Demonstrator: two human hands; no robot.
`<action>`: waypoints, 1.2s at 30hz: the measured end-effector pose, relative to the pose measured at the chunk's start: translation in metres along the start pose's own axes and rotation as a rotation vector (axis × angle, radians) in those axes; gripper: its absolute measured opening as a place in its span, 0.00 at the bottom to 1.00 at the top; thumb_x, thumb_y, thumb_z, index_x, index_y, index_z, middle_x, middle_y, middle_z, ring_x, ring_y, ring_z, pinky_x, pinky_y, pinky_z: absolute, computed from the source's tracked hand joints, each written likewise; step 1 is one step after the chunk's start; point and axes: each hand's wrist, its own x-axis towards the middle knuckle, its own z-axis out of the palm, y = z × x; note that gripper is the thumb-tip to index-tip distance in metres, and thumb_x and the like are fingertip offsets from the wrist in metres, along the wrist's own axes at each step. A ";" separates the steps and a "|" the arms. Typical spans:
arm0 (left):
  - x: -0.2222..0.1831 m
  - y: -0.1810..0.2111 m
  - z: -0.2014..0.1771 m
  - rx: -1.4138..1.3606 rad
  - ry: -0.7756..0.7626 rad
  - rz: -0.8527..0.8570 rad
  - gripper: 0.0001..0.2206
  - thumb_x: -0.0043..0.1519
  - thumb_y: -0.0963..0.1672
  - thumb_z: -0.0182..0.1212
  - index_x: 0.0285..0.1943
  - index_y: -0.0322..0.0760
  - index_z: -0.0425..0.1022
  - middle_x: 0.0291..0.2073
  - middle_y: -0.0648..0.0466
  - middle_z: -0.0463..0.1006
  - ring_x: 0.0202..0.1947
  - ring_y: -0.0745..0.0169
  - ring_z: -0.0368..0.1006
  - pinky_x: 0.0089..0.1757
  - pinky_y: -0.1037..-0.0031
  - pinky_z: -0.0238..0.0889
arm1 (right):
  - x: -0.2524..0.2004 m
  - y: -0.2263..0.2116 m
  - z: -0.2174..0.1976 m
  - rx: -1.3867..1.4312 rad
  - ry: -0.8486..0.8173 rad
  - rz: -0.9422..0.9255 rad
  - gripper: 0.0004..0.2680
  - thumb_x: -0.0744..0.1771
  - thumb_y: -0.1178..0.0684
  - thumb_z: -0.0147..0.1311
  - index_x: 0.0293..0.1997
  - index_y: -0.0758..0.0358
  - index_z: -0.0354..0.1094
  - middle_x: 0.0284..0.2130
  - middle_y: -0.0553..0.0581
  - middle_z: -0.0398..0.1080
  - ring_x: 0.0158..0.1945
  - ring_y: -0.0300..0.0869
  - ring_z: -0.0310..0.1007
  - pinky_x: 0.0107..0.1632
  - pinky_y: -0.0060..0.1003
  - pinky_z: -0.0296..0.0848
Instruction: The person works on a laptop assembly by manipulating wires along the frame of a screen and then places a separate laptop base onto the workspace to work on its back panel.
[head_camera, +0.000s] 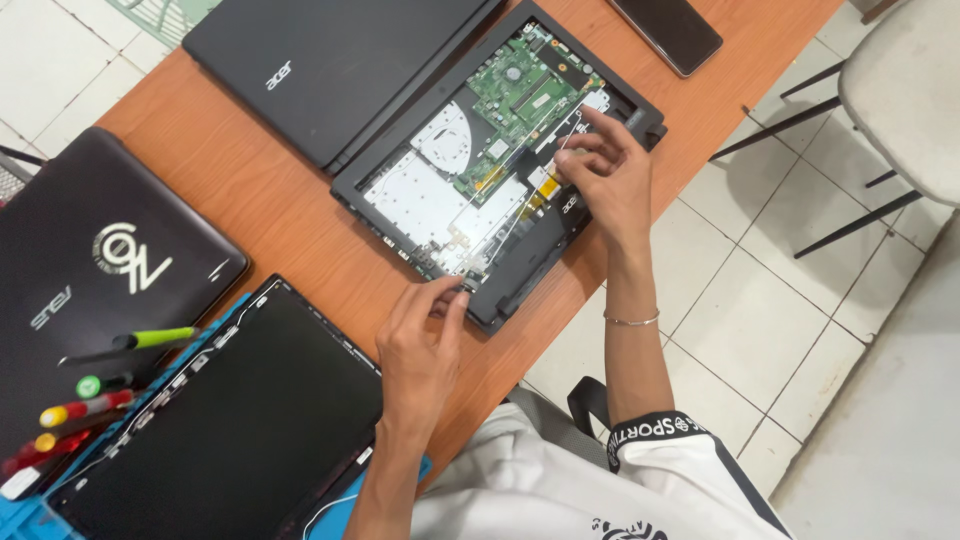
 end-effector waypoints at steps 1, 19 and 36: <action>0.004 -0.001 0.002 0.007 0.003 0.011 0.07 0.63 0.39 0.63 0.49 0.31 0.79 0.36 0.49 0.80 0.35 0.59 0.79 0.38 0.70 0.72 | 0.006 0.002 -0.004 -0.034 0.009 0.013 0.20 0.65 0.64 0.63 0.64 0.75 0.65 0.42 0.62 0.75 0.37 0.35 0.77 0.39 0.27 0.79; 0.029 -0.008 0.028 0.500 0.087 0.225 0.07 0.63 0.40 0.65 0.48 0.36 0.80 0.35 0.54 0.77 0.39 0.55 0.71 0.42 0.62 0.59 | 0.049 -0.005 -0.022 -0.685 0.011 0.000 0.09 0.64 0.60 0.63 0.48 0.62 0.79 0.41 0.55 0.78 0.29 0.33 0.70 0.34 0.29 0.72; 0.019 -0.013 0.014 0.456 0.206 0.229 0.03 0.65 0.42 0.66 0.40 0.37 0.78 0.34 0.53 0.77 0.40 0.53 0.72 0.43 0.62 0.59 | 0.028 -0.011 -0.021 -0.525 0.010 -0.127 0.07 0.66 0.62 0.61 0.48 0.68 0.78 0.38 0.54 0.77 0.36 0.34 0.77 0.38 0.28 0.77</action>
